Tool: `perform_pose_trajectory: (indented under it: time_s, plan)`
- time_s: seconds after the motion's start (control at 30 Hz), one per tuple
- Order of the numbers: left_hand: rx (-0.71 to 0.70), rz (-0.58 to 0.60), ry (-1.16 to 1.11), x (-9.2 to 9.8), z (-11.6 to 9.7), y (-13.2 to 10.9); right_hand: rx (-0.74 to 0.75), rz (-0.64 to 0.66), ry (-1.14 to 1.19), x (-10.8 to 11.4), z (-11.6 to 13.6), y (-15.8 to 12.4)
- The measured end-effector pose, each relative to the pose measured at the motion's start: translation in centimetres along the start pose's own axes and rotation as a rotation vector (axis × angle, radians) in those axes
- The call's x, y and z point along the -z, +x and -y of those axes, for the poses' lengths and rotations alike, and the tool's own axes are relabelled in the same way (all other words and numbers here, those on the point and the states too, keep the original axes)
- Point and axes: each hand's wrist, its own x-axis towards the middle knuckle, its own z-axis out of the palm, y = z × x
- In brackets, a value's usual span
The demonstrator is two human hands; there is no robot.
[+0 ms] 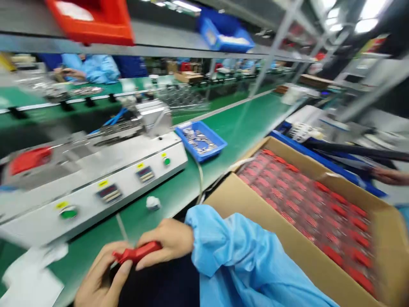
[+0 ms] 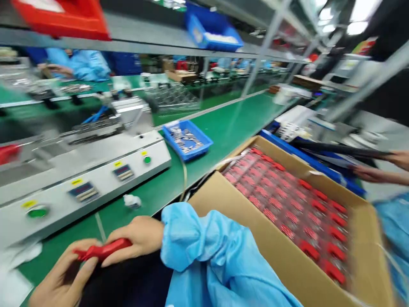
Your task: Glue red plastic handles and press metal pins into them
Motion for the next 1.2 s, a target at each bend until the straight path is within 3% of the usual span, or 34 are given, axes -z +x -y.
perform_pose_trajectory:
  time_s: [0.13,0.23,0.4,0.57,0.77,0.87,1.0,1.07,1.13,1.2]
  plan:
    - [0.133,-0.069,-0.076,-0.2,-1.2,0.1,-0.05,0.004,0.344,1.8,0.6,-0.1]
    - [0.215,-0.014,-0.197,-1.1,-1.4,0.7,-0.171,0.044,0.569,2.5,0.4,0.7]
    - [0.124,0.014,-0.28,-2.4,-1.6,1.3,-0.265,0.086,0.829,0.9,-0.2,1.8]
    - [0.122,-0.014,-0.392,-2.2,-1.5,1.6,-0.266,0.132,0.772,0.2,-0.6,2.4]
    - [0.231,0.08,-0.594,-1.9,-1.4,1.8,-0.181,0.224,0.596,0.5,-0.8,2.3]
    - [0.226,0.053,-0.716,-1.7,-1.1,1.7,-0.107,0.041,0.329,1.1,-1.2,1.4]
    - [0.242,-0.016,-0.766,-0.5,0.0,1.8,-0.126,-0.54,0.076,2.6,-3.3,0.6]
    - [0.252,-0.049,-0.721,0.2,0.6,2.2,-0.121,-0.725,0.005,3.3,-4.8,1.1]
    - [0.259,-0.077,-0.667,0.7,1.1,2.8,-0.108,-0.727,-0.046,3.7,-6.0,2.2]
    - [0.277,-0.081,-0.616,1.0,1.5,3.5,-0.096,-0.649,-0.089,3.7,-6.9,3.5]
